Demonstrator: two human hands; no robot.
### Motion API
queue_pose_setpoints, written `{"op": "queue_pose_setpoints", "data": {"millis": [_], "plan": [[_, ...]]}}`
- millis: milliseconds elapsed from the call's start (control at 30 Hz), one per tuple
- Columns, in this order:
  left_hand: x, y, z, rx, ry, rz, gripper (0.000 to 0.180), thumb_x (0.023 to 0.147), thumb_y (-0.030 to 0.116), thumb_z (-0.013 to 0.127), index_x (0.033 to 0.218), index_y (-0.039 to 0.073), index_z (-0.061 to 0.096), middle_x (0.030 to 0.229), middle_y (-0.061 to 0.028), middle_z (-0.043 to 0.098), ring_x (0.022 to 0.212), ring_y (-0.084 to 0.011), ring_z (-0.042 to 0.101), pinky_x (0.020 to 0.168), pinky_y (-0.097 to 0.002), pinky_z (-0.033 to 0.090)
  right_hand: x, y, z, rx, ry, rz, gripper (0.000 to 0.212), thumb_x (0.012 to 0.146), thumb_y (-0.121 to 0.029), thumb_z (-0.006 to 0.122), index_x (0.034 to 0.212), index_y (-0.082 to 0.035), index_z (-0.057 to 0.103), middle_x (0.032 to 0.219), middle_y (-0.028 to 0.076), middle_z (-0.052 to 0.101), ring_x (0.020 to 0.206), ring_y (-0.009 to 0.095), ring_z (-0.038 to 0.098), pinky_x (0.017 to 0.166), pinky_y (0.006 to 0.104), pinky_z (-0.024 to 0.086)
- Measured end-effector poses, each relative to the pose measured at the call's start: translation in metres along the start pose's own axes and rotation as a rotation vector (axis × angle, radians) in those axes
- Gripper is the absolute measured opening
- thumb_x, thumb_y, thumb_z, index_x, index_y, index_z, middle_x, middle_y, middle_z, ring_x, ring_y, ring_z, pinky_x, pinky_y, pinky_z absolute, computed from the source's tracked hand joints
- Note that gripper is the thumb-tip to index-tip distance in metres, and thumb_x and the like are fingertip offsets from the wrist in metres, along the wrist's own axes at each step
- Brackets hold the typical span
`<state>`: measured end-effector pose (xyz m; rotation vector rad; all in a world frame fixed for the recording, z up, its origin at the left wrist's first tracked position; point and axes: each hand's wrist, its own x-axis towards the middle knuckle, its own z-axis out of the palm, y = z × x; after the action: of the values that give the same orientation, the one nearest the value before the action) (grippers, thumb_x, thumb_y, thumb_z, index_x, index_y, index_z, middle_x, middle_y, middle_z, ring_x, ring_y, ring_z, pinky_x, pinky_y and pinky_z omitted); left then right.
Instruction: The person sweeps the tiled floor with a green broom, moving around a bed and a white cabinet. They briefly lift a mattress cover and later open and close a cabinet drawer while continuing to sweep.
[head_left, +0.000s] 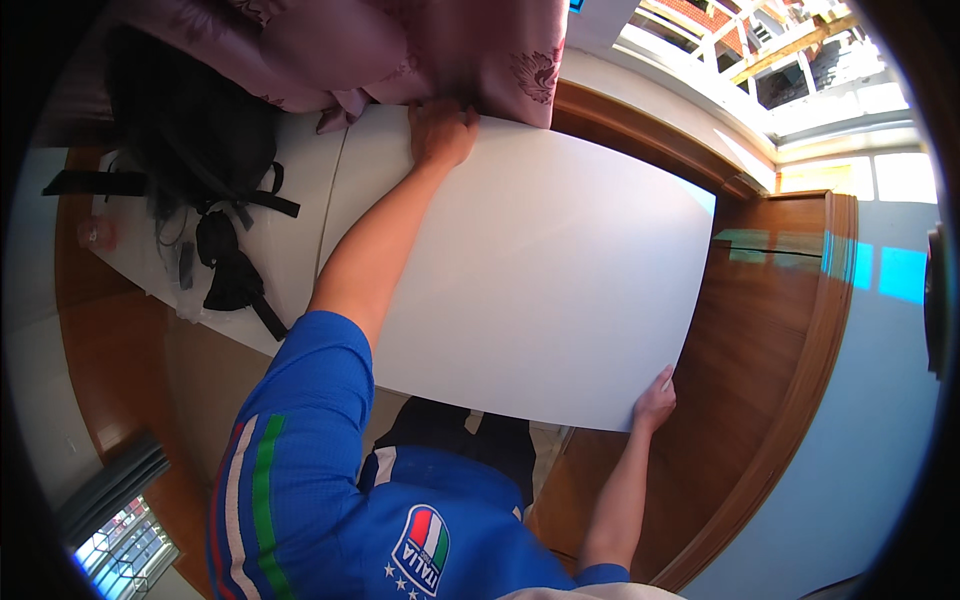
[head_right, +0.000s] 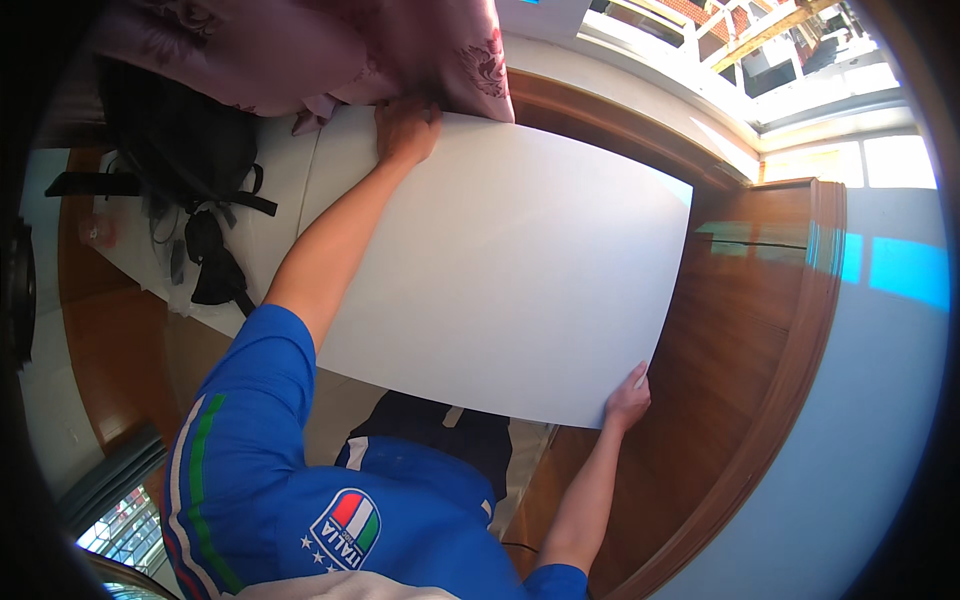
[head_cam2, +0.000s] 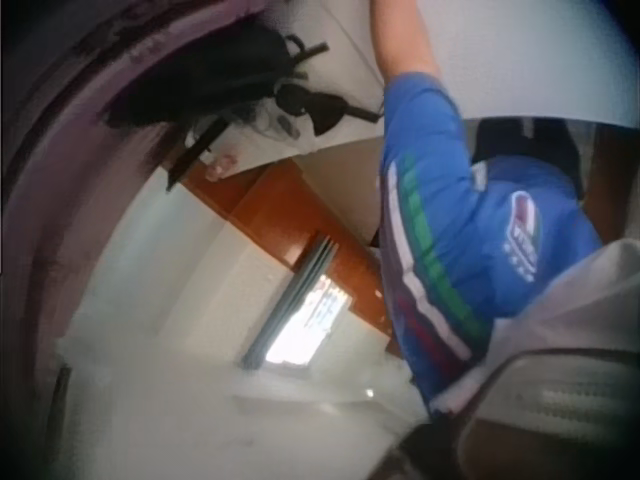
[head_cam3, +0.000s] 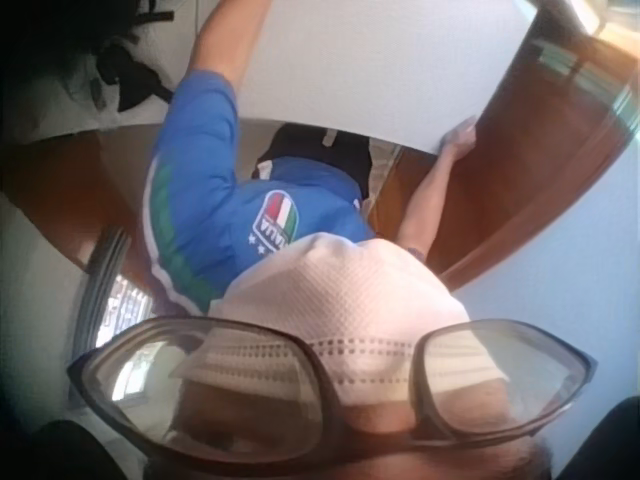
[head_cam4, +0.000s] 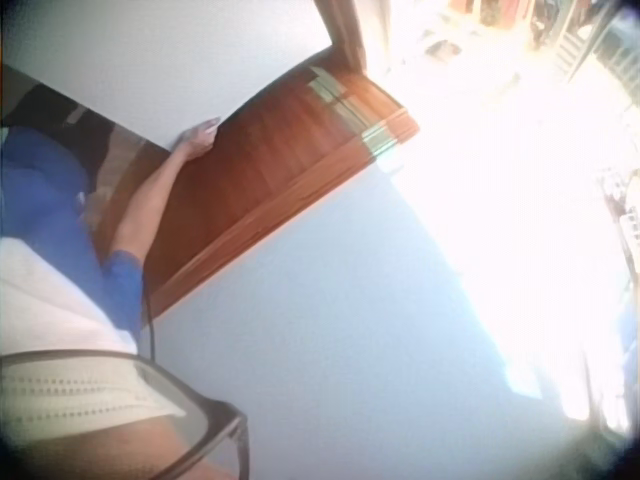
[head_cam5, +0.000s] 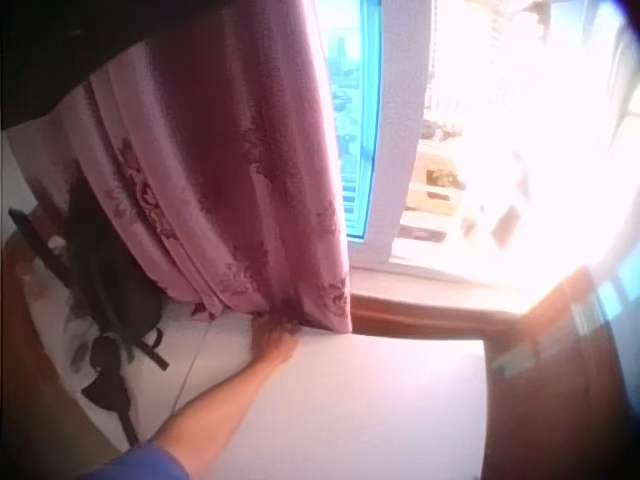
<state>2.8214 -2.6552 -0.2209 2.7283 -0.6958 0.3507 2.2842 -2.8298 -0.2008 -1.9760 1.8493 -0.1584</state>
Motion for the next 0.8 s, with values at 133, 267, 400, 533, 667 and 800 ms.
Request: {"op": "queue_pose_setpoints", "data": {"millis": [133, 267, 400, 533, 667, 800], "plan": [[0.005, 0.012, -0.003, 0.078, -0.111, 0.005, 0.038, 0.095, 0.037, 0.049, 0.106, 0.005, 0.067, 0.112, -0.0126, 0.067, 0.115, -0.0262, 0.055, 0.113, -0.0497, 0.026, 0.000, -0.004, -0.007, -0.045, 0.000, 0.067, 0.061, 0.099, -0.055, 0.040, 0.106, -0.002, 0.070, 0.096, 0.026, 0.069, 0.093, 0.045, 0.065, 0.079, 0.0518, 0.050], [0.004, 0.012, -0.004, 0.088, -0.041, 0.037, 0.038, 0.095, 0.038, 0.049, 0.111, 0.008, 0.068, 0.116, -0.0092, 0.067, 0.117, -0.0247, 0.054, 0.112, -0.0497, 0.027, 0.009, -0.002, -0.008, -0.128, 0.032, 0.072, 0.060, 0.098, -0.056, 0.041, 0.095, -0.003, 0.069, 0.090, 0.027, 0.068, 0.088, 0.047, 0.064, 0.077, 0.0540, 0.050], [0.005, 0.016, -0.011, 0.034, -0.056, 0.033, 0.035, 0.094, 0.036, 0.050, 0.108, 0.010, 0.069, 0.116, -0.0096, 0.067, 0.116, -0.0249, 0.055, 0.111, -0.0500, 0.028, 0.008, -0.012, -0.010, -0.146, 0.029, 0.080, 0.062, 0.098, -0.057, 0.039, 0.096, -0.003, 0.070, 0.092, 0.027, 0.068, 0.089, 0.048, 0.064, 0.079, 0.0552, 0.050], [0.006, 0.004, 0.006, 0.016, 0.093, 0.006, 0.030, 0.092, 0.034, 0.055, 0.098, 0.009, 0.070, 0.108, -0.0091, 0.067, 0.110, -0.0264, 0.057, 0.108, -0.0498, 0.032, 0.010, -0.008, -0.003, -0.122, 0.028, 0.052, 0.065, 0.098, -0.059, 0.035, 0.107, -0.004, 0.070, 0.101, 0.025, 0.069, 0.097, 0.047, 0.063, 0.084, 0.0536, 0.049], [-0.018, 0.005, 0.010, -0.196, 0.374, -0.007, 0.024, 0.087, 0.027, 0.063, 0.098, 0.005, 0.064, 0.111, -0.0124, 0.061, 0.112, -0.0327, 0.052, 0.105, -0.0510, 0.036, -0.010, -0.018, -0.009, -0.090, -0.053, 0.042, 0.071, 0.098, -0.062, 0.029, 0.118, -0.007, 0.069, 0.111, 0.021, 0.069, 0.104, 0.044, 0.063, 0.089, 0.0512, 0.048], [-0.133, 0.052, -0.019, -0.263, 0.166, -0.032, 0.038, 0.092, 0.031, 0.061, 0.118, 0.003, 0.059, 0.138, -0.0128, 0.049, 0.136, -0.0294, 0.039, 0.116, -0.0492, 0.026, -0.001, -0.002, -0.001, -0.136, -0.085, 0.068, 0.081, 0.097, -0.066, 0.027, 0.120, 0.002, 0.066, 0.117, 0.025, 0.066, 0.111, 0.043, 0.060, 0.096, 0.0484, 0.046]]}}
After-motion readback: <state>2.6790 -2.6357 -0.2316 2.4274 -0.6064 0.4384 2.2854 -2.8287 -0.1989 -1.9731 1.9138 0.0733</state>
